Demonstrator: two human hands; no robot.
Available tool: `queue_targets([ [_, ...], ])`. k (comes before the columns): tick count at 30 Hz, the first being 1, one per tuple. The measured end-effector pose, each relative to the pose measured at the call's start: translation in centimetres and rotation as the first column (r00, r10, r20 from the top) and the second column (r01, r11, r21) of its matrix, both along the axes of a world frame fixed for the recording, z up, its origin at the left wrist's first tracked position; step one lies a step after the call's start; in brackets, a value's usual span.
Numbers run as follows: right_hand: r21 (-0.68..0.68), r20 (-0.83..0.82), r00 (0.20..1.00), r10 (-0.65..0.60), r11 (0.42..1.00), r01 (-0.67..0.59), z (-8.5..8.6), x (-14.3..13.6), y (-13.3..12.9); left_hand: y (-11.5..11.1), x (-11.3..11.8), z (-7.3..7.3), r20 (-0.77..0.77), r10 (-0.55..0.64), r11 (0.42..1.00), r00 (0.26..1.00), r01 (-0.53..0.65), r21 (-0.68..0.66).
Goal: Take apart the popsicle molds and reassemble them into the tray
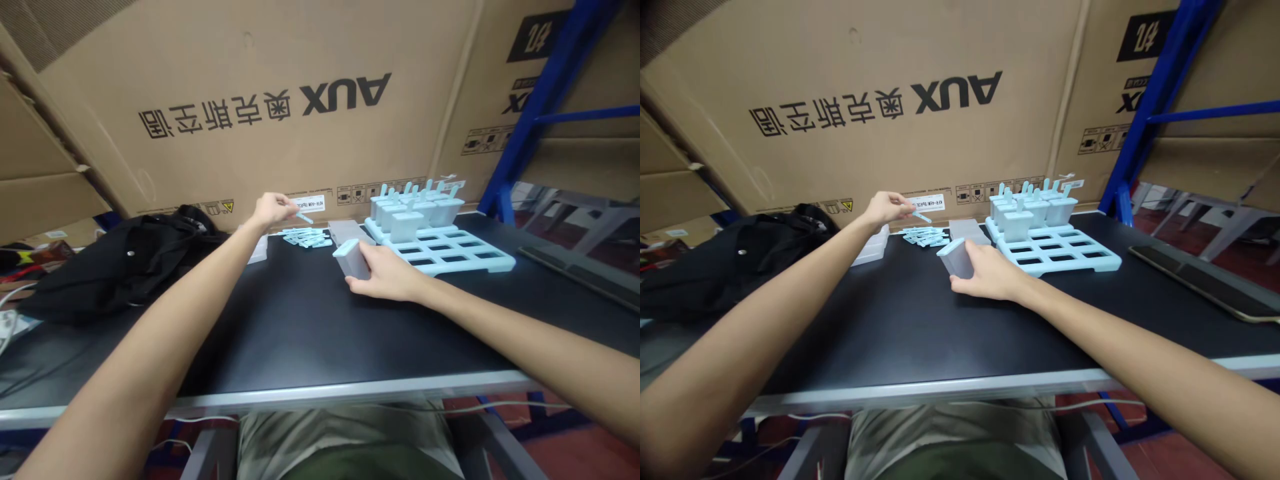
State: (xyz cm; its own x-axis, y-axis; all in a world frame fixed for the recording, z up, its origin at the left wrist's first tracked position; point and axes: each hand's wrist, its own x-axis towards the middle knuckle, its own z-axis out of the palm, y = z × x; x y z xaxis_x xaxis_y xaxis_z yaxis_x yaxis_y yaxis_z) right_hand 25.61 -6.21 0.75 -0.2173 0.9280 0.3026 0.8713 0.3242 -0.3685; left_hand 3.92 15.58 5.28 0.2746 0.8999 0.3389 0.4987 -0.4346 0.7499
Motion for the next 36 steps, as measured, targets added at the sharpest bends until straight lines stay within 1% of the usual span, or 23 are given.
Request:
queue_targets([
  [2,-0.005,0.006,1.0,0.0,1.0,0.0,-0.2,-0.1,0.0,0.0,0.0,-1.5,-0.074,0.068,0.997,0.995,-0.071,-0.037],
  [3,-0.006,0.009,1.0,-0.001,1.0,0.001,-0.3,-0.2,0.0,-0.1,0.0,-1.9,-0.103,0.088,0.995,0.991,-0.093,-0.045],
  [5,-0.009,0.017,1.0,-0.001,1.0,0.001,-0.2,-0.2,0.0,-0.2,0.2,-2.4,-0.149,0.101,0.993,0.984,-0.108,-0.042],
  [9,-0.03,0.045,0.999,0.0,1.0,0.001,0.0,-0.3,-0.1,0.2,-0.1,-2.6,-0.252,0.113,0.993,0.961,-0.118,-0.005],
  [13,-0.058,0.064,0.998,-0.025,0.998,0.028,0.0,-0.5,-0.3,0.2,-0.6,-2.7,-0.423,0.192,0.979,0.886,-0.141,0.15],
  [15,-0.057,0.09,0.995,-0.039,0.997,0.045,-0.1,-0.7,-0.3,-0.6,-0.6,-2.3,-0.45,0.204,0.972,0.87,-0.124,0.201],
  [16,-0.056,0.111,0.993,-0.042,0.997,0.049,-0.1,-0.7,-0.4,-1.2,-0.5,-2.0,-0.446,0.18,0.974,0.877,-0.097,0.203],
  [17,-0.055,0.138,0.99,-0.04,0.997,0.048,-0.2,-0.8,-0.4,-2.0,-0.3,-1.5,-0.437,0.122,0.982,0.891,-0.045,0.181],
  [18,-0.057,0.168,0.985,-0.032,0.997,0.042,-0.2,-0.8,-0.5,-3.0,0.1,-0.9,-0.428,0.024,0.99,0.904,0.037,0.134],
  [19,-0.06,0.199,0.98,-0.021,0.998,0.034,-0.2,-0.8,-0.5,-4.1,0.5,-0.3,-0.416,-0.117,0.987,0.902,0.152,0.051],
  [20,-0.064,0.225,0.974,-0.009,0.998,0.024,-0.2,-0.8,-0.6,-5.3,0.9,0.4,-0.396,-0.291,0.955,0.871,0.286,-0.072],
  [21,-0.07,0.247,0.969,0.001,0.997,0.017,-0.2,-0.9,-0.6,-6.5,1.4,1.1,-0.39,-0.442,0.897,0.808,0.392,-0.204],
  [22,-0.073,0.26,0.965,0.005,0.997,0.014,-0.1,-0.9,-0.7,-7.7,1.9,1.6,-0.398,-0.555,0.831,0.731,0.456,-0.319],
  [23,-0.074,0.267,0.964,0.005,0.997,0.015,0.0,-0.9,-0.8,-8.7,2.3,2.1,-0.42,-0.64,0.767,0.644,0.5,-0.402],
  [24,-0.076,0.27,0.963,0.002,0.997,0.019,0.0,-1.0,-0.8,-9.6,2.7,2.6,-0.444,-0.698,0.716,0.562,0.53,-0.455],
  [25,-0.08,0.273,0.962,-0.003,0.996,0.025,0.1,-1.1,-0.8,-10.3,3.1,2.9,-0.467,-0.727,0.687,0.504,0.543,-0.483],
  [26,-0.086,0.278,0.96,-0.006,0.996,0.032,0.2,-1.1,-0.9,-10.8,3.4,3.1,-0.486,-0.74,0.671,0.465,0.548,-0.499],
  [27,-0.092,0.284,0.959,-0.01,0.995,0.037,0.2,-1.2,-0.9,-11.1,3.6,3.4,-0.496,-0.746,0.664,0.444,0.549,-0.508],
  [30,-0.104,0.291,0.957,0.0,0.994,0.031,0.4,-1.5,-1.0,-10.8,3.5,4.0,-0.465,-0.769,0.64,0.439,0.535,-0.552],
  [32,-0.107,0.305,0.952,0.022,0.994,0.011,0.4,-1.6,-1.1,-9.7,2.8,4.5,-0.416,-0.78,0.624,0.468,0.523,-0.581],
  [33,-0.109,0.318,0.948,0.032,0.994,0.003,0.5,-1.6,-1.1,-9.0,2.3,4.8,-0.392,-0.773,0.628,0.498,0.514,-0.585],
  [35,-0.112,0.346,0.937,0.045,0.994,-0.007,0.4,-1.7,-1.2,-7.2,1.0,5.0,-0.358,-0.726,0.671,0.588,0.491,-0.555],
  [36,-0.112,0.356,0.933,0.048,0.994,-0.008,0.4,-1.6,-1.2,-6.2,0.4,4.9,-0.342,-0.681,0.713,0.647,0.481,-0.51],
])
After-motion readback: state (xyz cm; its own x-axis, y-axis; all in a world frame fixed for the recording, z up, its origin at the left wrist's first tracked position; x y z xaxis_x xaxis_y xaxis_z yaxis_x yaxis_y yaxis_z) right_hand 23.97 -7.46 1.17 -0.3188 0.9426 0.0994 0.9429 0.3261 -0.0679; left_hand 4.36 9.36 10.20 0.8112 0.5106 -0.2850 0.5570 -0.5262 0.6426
